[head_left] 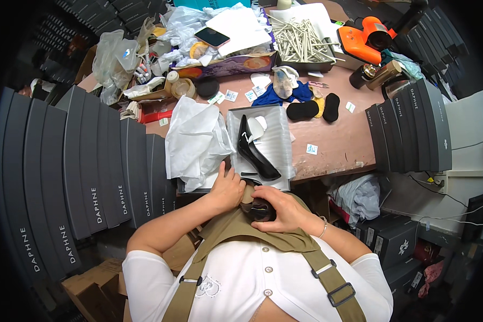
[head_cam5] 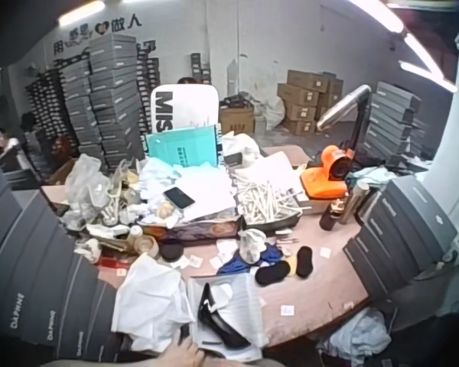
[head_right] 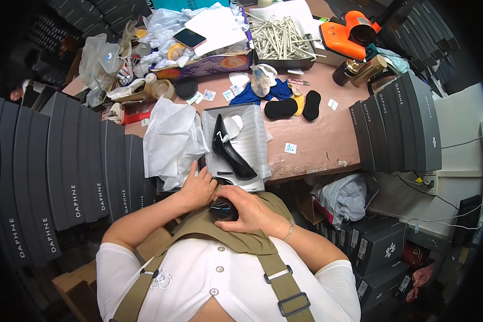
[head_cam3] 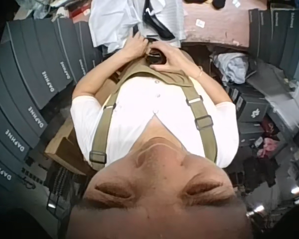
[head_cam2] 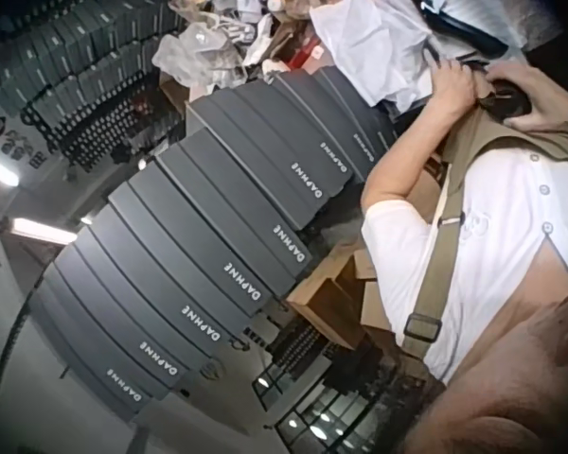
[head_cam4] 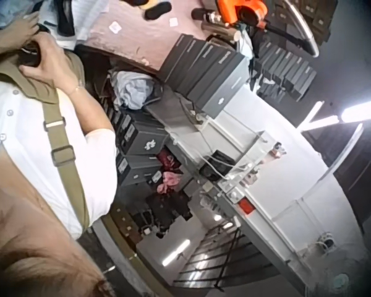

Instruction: The person is inspecting, cleaning, and packaging black high-heeled shoes into boxes.

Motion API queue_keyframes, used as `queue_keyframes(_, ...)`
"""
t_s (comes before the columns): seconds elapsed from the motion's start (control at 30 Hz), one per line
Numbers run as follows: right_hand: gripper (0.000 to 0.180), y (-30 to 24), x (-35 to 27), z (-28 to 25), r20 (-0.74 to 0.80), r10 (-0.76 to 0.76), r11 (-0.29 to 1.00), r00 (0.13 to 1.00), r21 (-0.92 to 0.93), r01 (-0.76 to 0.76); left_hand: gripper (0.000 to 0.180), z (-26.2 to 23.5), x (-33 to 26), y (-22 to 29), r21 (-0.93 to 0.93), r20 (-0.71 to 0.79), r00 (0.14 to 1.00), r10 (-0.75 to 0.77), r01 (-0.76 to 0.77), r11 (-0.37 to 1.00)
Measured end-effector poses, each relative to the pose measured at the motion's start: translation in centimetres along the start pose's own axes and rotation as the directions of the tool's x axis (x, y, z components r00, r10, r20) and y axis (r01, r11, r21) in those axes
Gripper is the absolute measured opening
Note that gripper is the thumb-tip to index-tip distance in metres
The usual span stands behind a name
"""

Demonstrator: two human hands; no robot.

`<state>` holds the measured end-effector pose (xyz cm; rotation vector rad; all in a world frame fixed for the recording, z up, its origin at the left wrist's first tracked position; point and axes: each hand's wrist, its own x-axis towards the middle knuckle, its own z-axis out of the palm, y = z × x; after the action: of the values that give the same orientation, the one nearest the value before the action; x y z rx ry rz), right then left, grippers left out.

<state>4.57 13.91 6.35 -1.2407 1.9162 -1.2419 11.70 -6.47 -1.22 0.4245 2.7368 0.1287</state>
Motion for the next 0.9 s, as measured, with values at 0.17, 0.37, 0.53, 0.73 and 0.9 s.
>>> queue_keyframes(0.17,0.060,-0.4,0.3,0.0,0.016,0.013,1.000,1.000,-0.011,-0.012,0.036,2.3,0.7,-0.6,0.077,-0.072,0.996,0.044,-0.038,0.996)
queue_keyframes(0.37,0.061,-0.2,0.4,0.3,-0.009,0.008,1.000,1.000,0.000,-0.008,0.028,1.8,0.4,0.5,-0.001,-0.038,0.999,-0.032,0.032,0.999)
queue_keyframes(0.53,0.062,-0.4,0.4,0.1,0.012,0.028,1.000,1.000,0.013,-0.028,0.029,3.1,0.0,0.9,0.033,-0.090,0.994,-0.067,0.070,0.997)
queue_keyframes(0.73,0.062,-0.4,0.6,0.1,0.027,0.026,0.999,0.999,-0.024,-0.026,0.030,3.9,-0.6,1.1,-0.006,-0.151,0.981,-0.120,0.120,0.993)
queue_keyframes(0.9,0.060,-1.3,1.7,0.8,0.105,0.052,0.999,0.993,0.005,-0.053,0.034,2.2,0.4,0.2,0.051,0.256,0.944,-0.208,0.202,0.978)
